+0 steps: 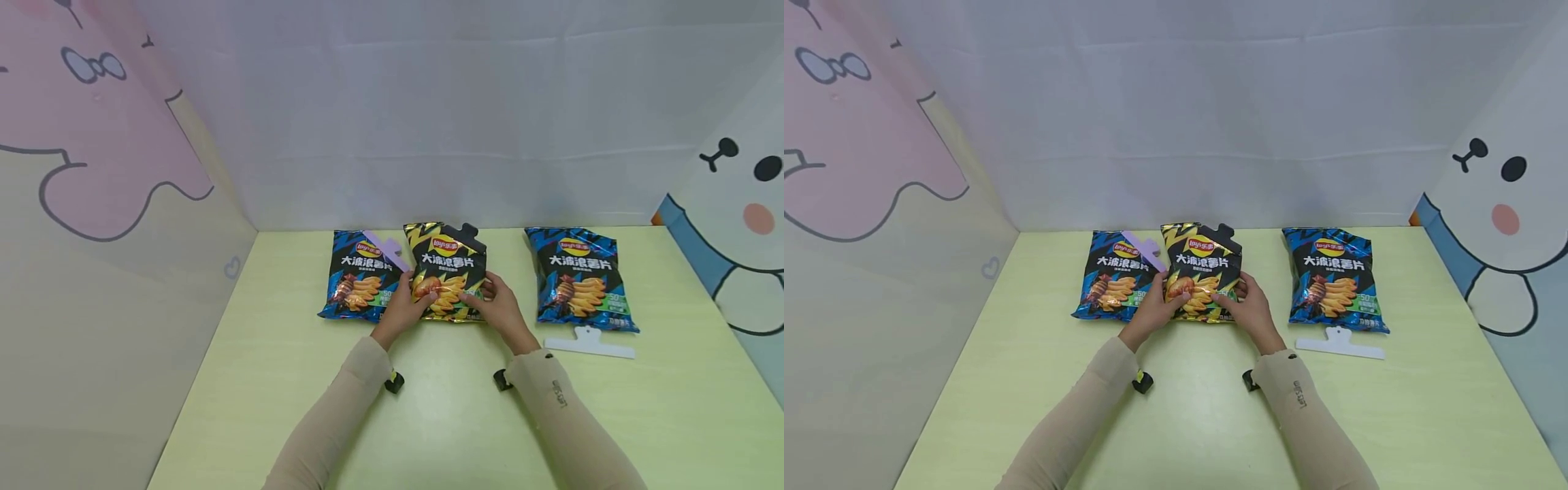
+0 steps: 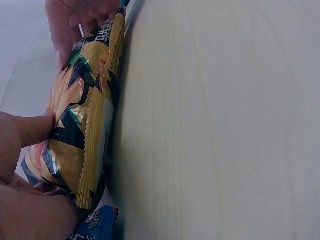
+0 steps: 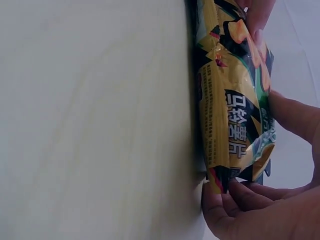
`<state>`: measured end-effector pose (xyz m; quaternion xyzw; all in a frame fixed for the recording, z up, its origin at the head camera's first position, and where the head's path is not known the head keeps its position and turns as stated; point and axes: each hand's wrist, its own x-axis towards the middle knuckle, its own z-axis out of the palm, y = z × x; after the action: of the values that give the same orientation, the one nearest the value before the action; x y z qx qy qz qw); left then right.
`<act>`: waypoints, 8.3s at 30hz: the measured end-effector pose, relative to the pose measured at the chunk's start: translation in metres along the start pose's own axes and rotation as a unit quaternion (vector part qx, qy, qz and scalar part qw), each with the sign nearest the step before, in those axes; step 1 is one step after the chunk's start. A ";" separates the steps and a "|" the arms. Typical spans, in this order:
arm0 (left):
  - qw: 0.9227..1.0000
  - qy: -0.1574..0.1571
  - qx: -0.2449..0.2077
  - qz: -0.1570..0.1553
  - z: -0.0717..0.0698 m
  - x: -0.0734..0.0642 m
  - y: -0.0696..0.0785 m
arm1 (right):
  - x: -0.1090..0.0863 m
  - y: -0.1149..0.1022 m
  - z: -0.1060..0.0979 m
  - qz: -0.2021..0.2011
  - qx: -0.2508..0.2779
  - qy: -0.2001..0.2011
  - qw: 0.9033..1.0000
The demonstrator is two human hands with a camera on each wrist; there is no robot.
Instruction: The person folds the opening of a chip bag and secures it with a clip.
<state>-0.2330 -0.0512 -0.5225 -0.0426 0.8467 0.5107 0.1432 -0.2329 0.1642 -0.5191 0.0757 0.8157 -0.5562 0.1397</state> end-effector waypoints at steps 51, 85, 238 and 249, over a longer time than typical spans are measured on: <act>0.974 0.125 0.029 0.186 0.058 0.002 0.046 | -0.040 0.000 -0.079 -0.064 0.004 0.075 0.995; 0.972 0.058 0.014 0.228 0.120 0.021 0.071 | -0.040 0.026 -0.139 -0.112 -0.080 0.173 0.975; 0.981 -0.076 -0.141 0.110 0.080 -0.020 0.083 | -0.060 -0.005 -0.101 -0.053 0.105 0.196 0.973; 0.988 -0.055 -0.117 0.079 0.062 -0.029 0.076 | -0.067 -0.014 -0.083 -0.067 0.130 0.181 0.973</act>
<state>-0.2099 0.0374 -0.4762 0.0356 0.7726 0.6175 0.1428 -0.1855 0.2383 -0.4576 0.1379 0.7513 -0.6427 -0.0586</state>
